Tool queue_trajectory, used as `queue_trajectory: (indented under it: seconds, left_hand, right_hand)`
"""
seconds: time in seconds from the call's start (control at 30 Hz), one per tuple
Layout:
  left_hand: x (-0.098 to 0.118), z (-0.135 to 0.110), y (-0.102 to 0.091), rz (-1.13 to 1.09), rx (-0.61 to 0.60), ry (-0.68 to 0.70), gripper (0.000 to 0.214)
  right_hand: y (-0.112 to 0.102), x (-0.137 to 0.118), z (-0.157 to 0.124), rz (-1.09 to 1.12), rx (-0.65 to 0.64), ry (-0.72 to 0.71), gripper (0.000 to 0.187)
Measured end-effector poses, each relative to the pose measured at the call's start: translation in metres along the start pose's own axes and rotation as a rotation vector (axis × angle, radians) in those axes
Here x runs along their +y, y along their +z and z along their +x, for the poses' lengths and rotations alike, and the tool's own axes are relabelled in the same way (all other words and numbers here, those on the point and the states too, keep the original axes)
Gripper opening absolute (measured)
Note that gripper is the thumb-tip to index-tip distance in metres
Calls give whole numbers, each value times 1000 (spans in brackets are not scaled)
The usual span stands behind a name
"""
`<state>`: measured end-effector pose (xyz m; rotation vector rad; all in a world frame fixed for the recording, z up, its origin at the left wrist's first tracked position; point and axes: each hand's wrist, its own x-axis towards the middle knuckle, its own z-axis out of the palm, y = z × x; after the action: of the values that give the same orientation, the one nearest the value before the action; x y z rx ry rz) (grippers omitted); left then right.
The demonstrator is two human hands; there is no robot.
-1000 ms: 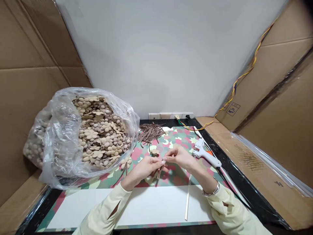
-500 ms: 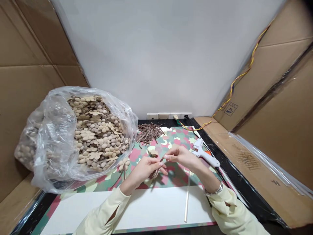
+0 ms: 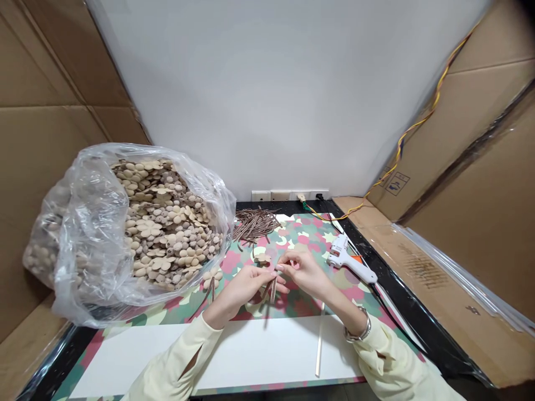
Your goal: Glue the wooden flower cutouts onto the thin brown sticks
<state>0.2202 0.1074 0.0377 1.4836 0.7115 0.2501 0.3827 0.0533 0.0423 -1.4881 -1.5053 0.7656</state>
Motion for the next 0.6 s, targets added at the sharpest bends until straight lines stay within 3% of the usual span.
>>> queue_trajectory:
  seconds: [0.13, 0.37, 0.6]
  left_hand:
    - [3, 0, 3, 6, 54, 1, 46]
    - [6, -2, 6, 111, 96, 88, 39]
    - [0, 0, 3, 152, 103, 139, 41]
  right_hand:
    - [-6, -2, 1, 55, -52, 18, 12]
    - [-18, 0, 3, 137, -286, 101, 23]
    - [-12, 0, -1, 135, -188, 74, 21]
